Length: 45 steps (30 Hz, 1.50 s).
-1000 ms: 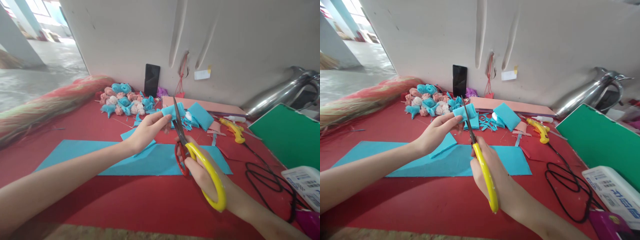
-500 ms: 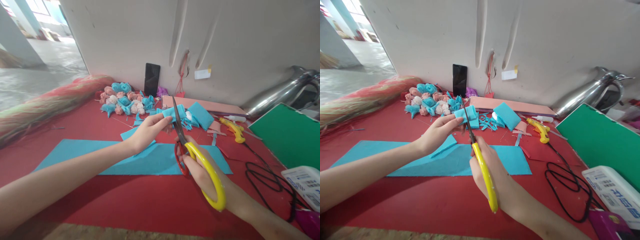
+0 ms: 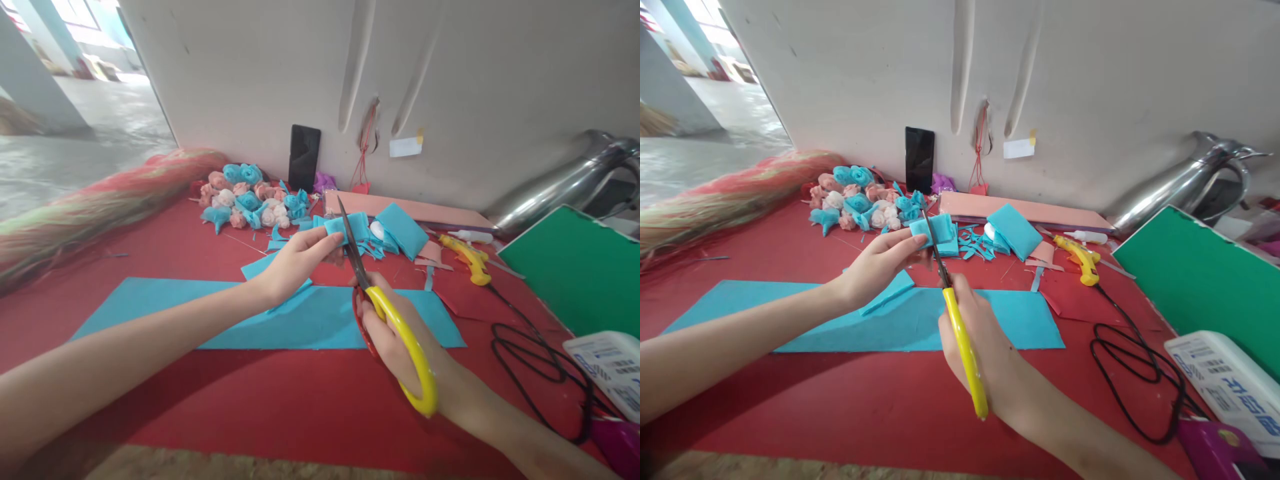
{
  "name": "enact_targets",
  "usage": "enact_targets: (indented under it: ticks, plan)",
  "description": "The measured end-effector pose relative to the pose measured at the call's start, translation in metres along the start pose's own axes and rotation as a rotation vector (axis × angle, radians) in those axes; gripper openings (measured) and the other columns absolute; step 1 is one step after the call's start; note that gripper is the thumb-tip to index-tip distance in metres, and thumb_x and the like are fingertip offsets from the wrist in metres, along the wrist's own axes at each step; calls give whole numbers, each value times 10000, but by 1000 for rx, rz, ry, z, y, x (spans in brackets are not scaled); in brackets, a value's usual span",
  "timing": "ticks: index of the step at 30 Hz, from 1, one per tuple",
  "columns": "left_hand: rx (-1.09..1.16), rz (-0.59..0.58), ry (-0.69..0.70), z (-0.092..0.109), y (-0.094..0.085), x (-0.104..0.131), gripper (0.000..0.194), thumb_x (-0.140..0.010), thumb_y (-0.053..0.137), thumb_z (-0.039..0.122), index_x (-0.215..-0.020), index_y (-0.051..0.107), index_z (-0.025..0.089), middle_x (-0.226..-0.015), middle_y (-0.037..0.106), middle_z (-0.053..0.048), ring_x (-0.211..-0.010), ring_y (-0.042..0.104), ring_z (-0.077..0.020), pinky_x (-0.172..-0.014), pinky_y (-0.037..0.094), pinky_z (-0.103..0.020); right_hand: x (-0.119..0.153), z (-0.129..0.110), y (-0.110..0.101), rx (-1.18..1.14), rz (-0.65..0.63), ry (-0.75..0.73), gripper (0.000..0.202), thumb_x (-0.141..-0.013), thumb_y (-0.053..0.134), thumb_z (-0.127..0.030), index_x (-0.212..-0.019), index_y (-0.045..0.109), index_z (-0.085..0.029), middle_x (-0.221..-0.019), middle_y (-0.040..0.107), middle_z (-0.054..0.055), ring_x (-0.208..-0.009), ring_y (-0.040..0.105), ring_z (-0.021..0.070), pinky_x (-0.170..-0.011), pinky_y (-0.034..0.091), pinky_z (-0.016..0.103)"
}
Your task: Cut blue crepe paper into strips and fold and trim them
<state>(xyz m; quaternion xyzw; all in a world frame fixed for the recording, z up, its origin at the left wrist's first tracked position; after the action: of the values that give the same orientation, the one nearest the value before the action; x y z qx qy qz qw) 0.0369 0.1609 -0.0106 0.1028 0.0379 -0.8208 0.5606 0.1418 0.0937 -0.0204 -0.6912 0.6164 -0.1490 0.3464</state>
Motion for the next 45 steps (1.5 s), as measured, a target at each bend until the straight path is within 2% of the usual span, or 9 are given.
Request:
enact_targets:
  ticks: [10,19,23,28,32,36,41,45]
  plan:
    - [40,-56,6,2,5,0,267,-840,534,390,-695,543,165,-713,595,4,-759,602,-150,-783,464,-308,0,-8,-2,14,-2,5,72,-871,369,-224,-834,430,-218,-529,425,-52,-437,405,115,-432,294,238]
    - [52,-85,54,12,8,4,251,-865,512,342,-687,537,167,-715,580,11,-763,592,-139,-774,456,-289,9,-3,6,-192,-51,38,107,-912,350,-219,-944,451,-235,-606,412,-37,-480,405,124,-436,293,247]
    - [-7,-68,92,21,6,4,258,-875,504,335,-680,540,170,-688,580,17,-699,562,-120,-726,443,-267,11,0,10,-311,-64,59,140,-866,395,-203,-975,478,-231,-668,486,-18,-509,438,125,-455,350,248]
    - [-205,-62,111,34,8,11,288,-882,489,321,-645,541,167,-652,566,20,-650,520,-104,-649,417,-242,12,1,15,-382,-99,79,136,-795,459,-200,-924,494,-222,-762,571,26,-615,530,160,-507,426,271]
    - [-261,-82,69,32,13,16,311,-874,488,354,-626,520,169,-634,550,19,-624,508,-108,-596,408,-242,12,0,13,-388,-43,112,104,-861,428,-274,-930,487,-224,-696,544,2,-544,491,137,-479,400,255]
    - [-269,-74,57,28,15,17,322,-873,485,372,-627,526,169,-638,554,15,-631,511,-112,-619,415,-249,15,-3,9,-362,-4,120,148,-916,399,-355,-912,480,-231,-642,498,-20,-509,456,123,-468,381,243]
    - [-256,-63,33,24,15,16,320,-869,489,373,-626,534,169,-637,573,8,-627,520,-119,-629,421,-260,18,3,12,-387,21,141,184,-918,407,-402,-906,471,-230,-583,421,-51,-431,356,99,-400,319,227]
    - [-195,-67,34,22,16,15,326,-874,496,365,-614,533,172,-631,573,17,-630,532,-110,-643,430,-247,16,9,19,-438,6,172,161,-902,408,-366,-909,473,-219,-601,433,-46,-445,377,96,-391,318,219]
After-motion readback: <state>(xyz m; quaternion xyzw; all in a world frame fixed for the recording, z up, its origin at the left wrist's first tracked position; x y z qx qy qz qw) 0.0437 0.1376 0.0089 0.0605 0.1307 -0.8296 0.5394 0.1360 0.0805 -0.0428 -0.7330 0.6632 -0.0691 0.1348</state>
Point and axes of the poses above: each hand's wrist, its own x-axis away from the middle knuckle, its own y-axis out of the palm, z = x × y, the point moved 10 cm from there along -x, towards the middle knuckle
